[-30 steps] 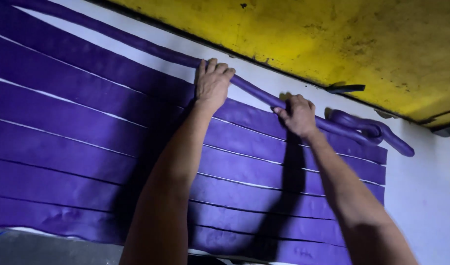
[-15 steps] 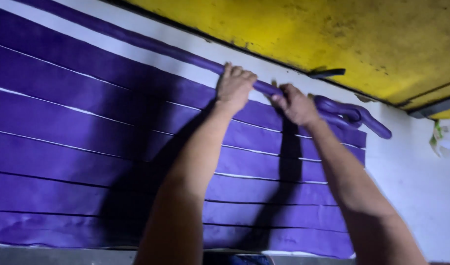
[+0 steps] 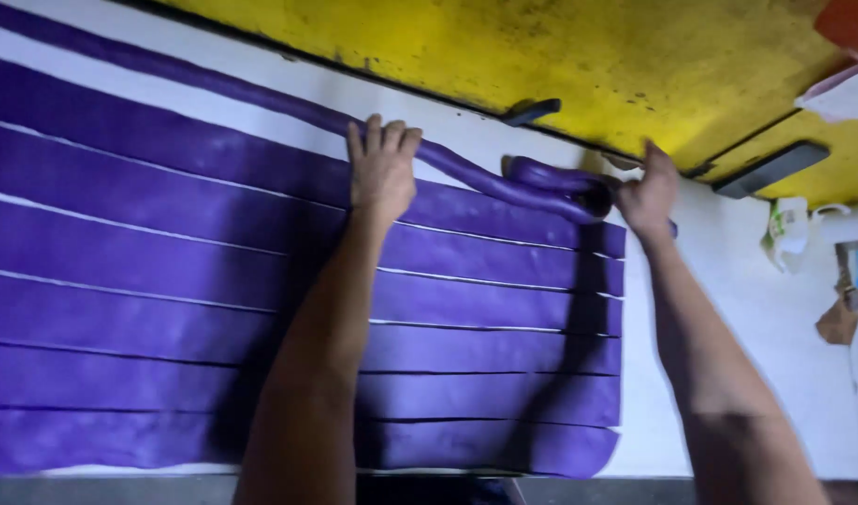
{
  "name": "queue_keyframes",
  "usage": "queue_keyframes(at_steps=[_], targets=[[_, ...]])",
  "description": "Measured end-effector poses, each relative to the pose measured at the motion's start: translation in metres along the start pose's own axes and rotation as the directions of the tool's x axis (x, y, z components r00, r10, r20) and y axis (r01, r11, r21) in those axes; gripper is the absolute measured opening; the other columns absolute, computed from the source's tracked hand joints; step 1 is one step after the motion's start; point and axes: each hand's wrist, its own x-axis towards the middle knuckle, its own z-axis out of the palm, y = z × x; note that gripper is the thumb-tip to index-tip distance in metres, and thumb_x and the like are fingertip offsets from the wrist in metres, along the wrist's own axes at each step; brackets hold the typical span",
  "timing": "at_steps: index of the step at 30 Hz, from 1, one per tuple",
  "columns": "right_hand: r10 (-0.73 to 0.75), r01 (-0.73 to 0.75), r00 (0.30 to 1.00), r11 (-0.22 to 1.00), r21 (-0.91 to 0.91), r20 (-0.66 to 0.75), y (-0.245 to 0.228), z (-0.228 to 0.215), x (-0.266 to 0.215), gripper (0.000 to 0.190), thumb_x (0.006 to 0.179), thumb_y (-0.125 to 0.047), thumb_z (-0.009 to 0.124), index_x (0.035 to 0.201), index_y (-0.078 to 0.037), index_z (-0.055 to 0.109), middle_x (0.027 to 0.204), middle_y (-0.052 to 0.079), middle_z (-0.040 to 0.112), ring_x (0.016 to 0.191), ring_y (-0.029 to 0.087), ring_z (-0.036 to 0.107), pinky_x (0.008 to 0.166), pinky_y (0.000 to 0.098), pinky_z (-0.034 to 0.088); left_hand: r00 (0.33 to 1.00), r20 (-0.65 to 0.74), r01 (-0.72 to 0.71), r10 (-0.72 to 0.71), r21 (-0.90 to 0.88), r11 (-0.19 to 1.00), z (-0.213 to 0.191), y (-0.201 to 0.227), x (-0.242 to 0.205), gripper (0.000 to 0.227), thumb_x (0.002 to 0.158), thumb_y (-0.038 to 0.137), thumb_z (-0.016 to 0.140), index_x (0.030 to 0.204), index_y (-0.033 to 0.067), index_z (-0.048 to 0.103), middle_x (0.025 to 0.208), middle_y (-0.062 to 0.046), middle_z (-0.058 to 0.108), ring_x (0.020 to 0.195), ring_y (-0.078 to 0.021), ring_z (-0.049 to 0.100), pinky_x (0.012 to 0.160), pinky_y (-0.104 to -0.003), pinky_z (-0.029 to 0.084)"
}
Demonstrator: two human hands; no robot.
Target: The person rolls multiple purple fabric strips into cylindrical shapes on a white work surface. The person handles each strip one at a time, rolling it tightly and placing the finished roll aside.
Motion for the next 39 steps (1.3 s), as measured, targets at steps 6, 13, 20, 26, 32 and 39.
queue_keyframes(at_steps=[6, 13, 20, 26, 32, 39], targets=[[0.362, -0.28, 0.777, 0.931, -0.233, 0.515, 0.113, 0.07, -0.057, 0.055, 0.094, -0.052, 0.068, 0.13, -0.012, 0.059, 0.11, 0.019, 0.072, 0.107, 0.044, 0.07, 0.087, 0.0595, 0.054, 0.999, -0.021, 0.025, -0.026, -0.047, 0.999, 0.015, -0.002, -0.004, 0.047, 0.103, 0.008, 0.054, 0.148, 0.02, 0.051, 0.146, -0.008, 0.052, 0.149, -0.0362, 0.029, 0.122, -0.064, 0.012], [0.231, -0.161, 0.882, 0.967, -0.199, 0.411, 0.175, -0.076, -0.12, 0.036, 0.089, -0.014, 0.064, 0.125, -0.009, 0.061, 0.111, 0.017, 0.068, 0.092, 0.043, 0.068, 0.073, 0.0537, 0.051, 0.991, 0.095, 0.092, -0.094, 0.026, 0.995, 0.011, 0.001, 0.003, 0.055, 0.104, 0.012, 0.045, 0.158, 0.0139, 0.038, 0.156, -0.011, 0.046, 0.15, -0.037, 0.026, 0.122, -0.063, 0.005], [0.435, -0.233, 0.797, 0.861, -0.452, 0.419, 0.201, -0.052, -0.207, 0.094, 0.071, -0.042, 0.065, 0.154, -0.002, 0.047, 0.15, 0.031, 0.054, 0.14, 0.048, 0.046, 0.112, 0.0581, 0.036, 0.994, -0.094, 0.052, -0.055, -0.033, 0.998, 0.035, -0.005, 0.001, 0.046, 0.099, 0.011, 0.047, 0.144, 0.0129, 0.053, 0.143, -0.008, 0.054, 0.142, -0.0402, 0.036, 0.119, -0.068, 0.013], [-0.153, 0.145, 0.95, 0.988, 0.049, 0.272, -0.107, 0.018, -0.046, 0.067, 0.104, -0.054, 0.045, 0.148, -0.004, 0.049, 0.141, 0.022, 0.06, 0.128, 0.043, 0.055, 0.107, 0.0643, 0.034, 0.991, -0.13, -0.017, 0.019, 0.021, 1.0, 0.049, -0.02, 0.011, 0.051, 0.098, 0.012, 0.052, 0.148, 0.0105, 0.051, 0.145, -0.009, 0.056, 0.141, -0.039, 0.04, 0.116, -0.067, 0.02], [0.141, -0.196, 0.925, 0.973, 0.125, 0.354, -0.087, 0.077, 0.003, 0.041, 0.109, -0.045, 0.045, 0.119, -0.013, 0.068, 0.108, 0.021, 0.069, 0.102, 0.044, 0.062, 0.087, 0.0546, 0.044, 0.992, 0.125, -0.01, -0.011, 0.163, 0.987, 0.029, -0.059, 0.034, 0.054, 0.1, 0.02, 0.049, 0.154, 0.0106, 0.044, 0.16, -0.015, 0.043, 0.148, -0.0445, 0.031, 0.12, -0.065, 0.014], [0.024, -0.076, 0.788, 0.995, 0.058, 0.615, -0.036, -0.122, 0.034, 0.051, 0.1, -0.051, 0.058, 0.129, -0.011, 0.073, 0.122, 0.016, 0.074, 0.111, 0.035, 0.068, 0.089, 0.0456, 0.051, 0.985, -0.123, -0.118, 0.117, -0.003, 0.993, 0.035, -0.077, 0.024, 0.033, 0.102, 0.034, 0.066, 0.131, 0.019, 0.067, 0.139, -0.012, 0.063, 0.138, -0.0455, 0.041, 0.113, -0.07, 0.021]])
